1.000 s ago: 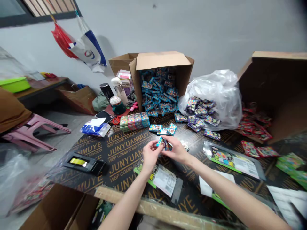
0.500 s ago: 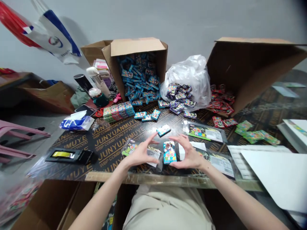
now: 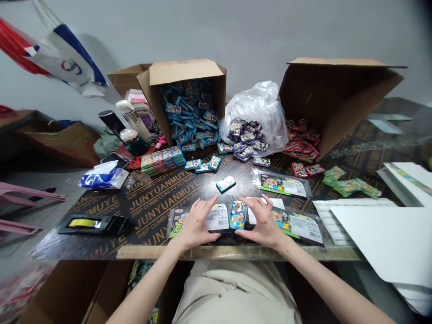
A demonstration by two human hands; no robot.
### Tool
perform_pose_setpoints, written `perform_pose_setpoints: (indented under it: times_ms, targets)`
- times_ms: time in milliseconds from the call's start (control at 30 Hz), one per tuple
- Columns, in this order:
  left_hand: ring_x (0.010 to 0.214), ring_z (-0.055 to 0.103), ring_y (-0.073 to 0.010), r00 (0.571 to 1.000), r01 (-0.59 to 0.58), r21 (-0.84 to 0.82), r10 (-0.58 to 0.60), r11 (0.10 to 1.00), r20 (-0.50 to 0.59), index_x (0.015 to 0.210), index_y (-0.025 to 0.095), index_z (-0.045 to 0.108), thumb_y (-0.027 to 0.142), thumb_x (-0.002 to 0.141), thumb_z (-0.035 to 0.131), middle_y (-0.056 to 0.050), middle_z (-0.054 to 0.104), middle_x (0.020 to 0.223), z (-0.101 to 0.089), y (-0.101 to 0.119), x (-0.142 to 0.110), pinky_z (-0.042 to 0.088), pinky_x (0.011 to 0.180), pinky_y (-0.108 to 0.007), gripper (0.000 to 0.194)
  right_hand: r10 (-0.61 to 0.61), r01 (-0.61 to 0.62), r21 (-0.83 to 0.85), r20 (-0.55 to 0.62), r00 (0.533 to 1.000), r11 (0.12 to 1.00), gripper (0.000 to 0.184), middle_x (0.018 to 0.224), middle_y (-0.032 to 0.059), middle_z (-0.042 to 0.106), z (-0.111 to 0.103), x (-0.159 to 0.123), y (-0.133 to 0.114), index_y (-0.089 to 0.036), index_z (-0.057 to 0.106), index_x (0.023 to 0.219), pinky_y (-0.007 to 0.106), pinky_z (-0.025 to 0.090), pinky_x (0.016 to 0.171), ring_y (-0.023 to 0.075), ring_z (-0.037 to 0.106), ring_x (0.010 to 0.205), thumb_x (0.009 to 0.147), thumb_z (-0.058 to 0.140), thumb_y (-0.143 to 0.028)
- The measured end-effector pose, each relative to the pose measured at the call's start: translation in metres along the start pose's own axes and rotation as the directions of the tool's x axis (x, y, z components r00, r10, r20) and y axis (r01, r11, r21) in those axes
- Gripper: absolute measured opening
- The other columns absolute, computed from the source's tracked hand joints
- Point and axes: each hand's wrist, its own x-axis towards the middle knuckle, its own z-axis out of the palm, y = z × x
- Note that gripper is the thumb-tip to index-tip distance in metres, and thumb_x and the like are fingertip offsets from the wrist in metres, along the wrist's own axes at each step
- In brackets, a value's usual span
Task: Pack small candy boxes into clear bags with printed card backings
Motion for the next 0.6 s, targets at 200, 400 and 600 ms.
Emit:
perform_pose_setpoints:
  times_ms: [200, 400, 600]
  targets:
    - [0.113, 0.044, -0.0265, 0.999, -0.022, -0.048, 0.023, 0.999, 0.031, 0.14, 0.021, 0.013, 0.03, 0.054, 0.071, -0.009, 0.049, 0.125, -0.003, 0.004, 0.0, 0.016, 0.107, -0.048, 0.104, -0.093, 0.076, 0.142, 0.116, 0.989, 0.987, 0.087, 0.119, 0.0096, 0.054, 0.004, 0.005, 0.009, -0.024, 0.03, 0.133, 0.051, 0.011, 0.102, 0.0288, 0.046, 0.111, 0.059, 0.068, -0.052]
    - [0.113, 0.042, -0.0272, 0.998, 0.035, -0.061, -0.038, 0.998, -0.054, 0.14, 0.022, 0.013, 0.033, 0.056, 0.072, -0.009, 0.049, 0.12, 0.0, 0.005, 0.006, 0.025, 0.102, -0.046, 0.103, 0.032, -0.026, 0.21, -0.029, 0.999, 0.977, 0.081, 0.12, 0.0097, 0.053, 0.009, 0.004, -0.002, -0.024, 0.018, 0.138, 0.05, 0.01, 0.104, 0.0274, 0.044, 0.116, 0.073, 0.058, -0.053]
    - [0.108, 0.045, -0.026, 0.994, 0.082, -0.075, -0.087, 0.994, -0.072, 0.139, 0.024, 0.014, 0.029, 0.057, 0.07, -0.009, 0.048, 0.118, 0.005, -0.006, 0.016, 0.034, 0.095, -0.042, 0.099, 0.098, -0.104, 0.229, 0.038, 0.994, 0.968, 0.056, 0.118, 0.0064, 0.056, 0.011, 0.038, 0.015, -0.026, 0.026, 0.135, 0.045, 0.017, 0.103, 0.0225, 0.05, 0.11, 0.085, 0.046, -0.04]
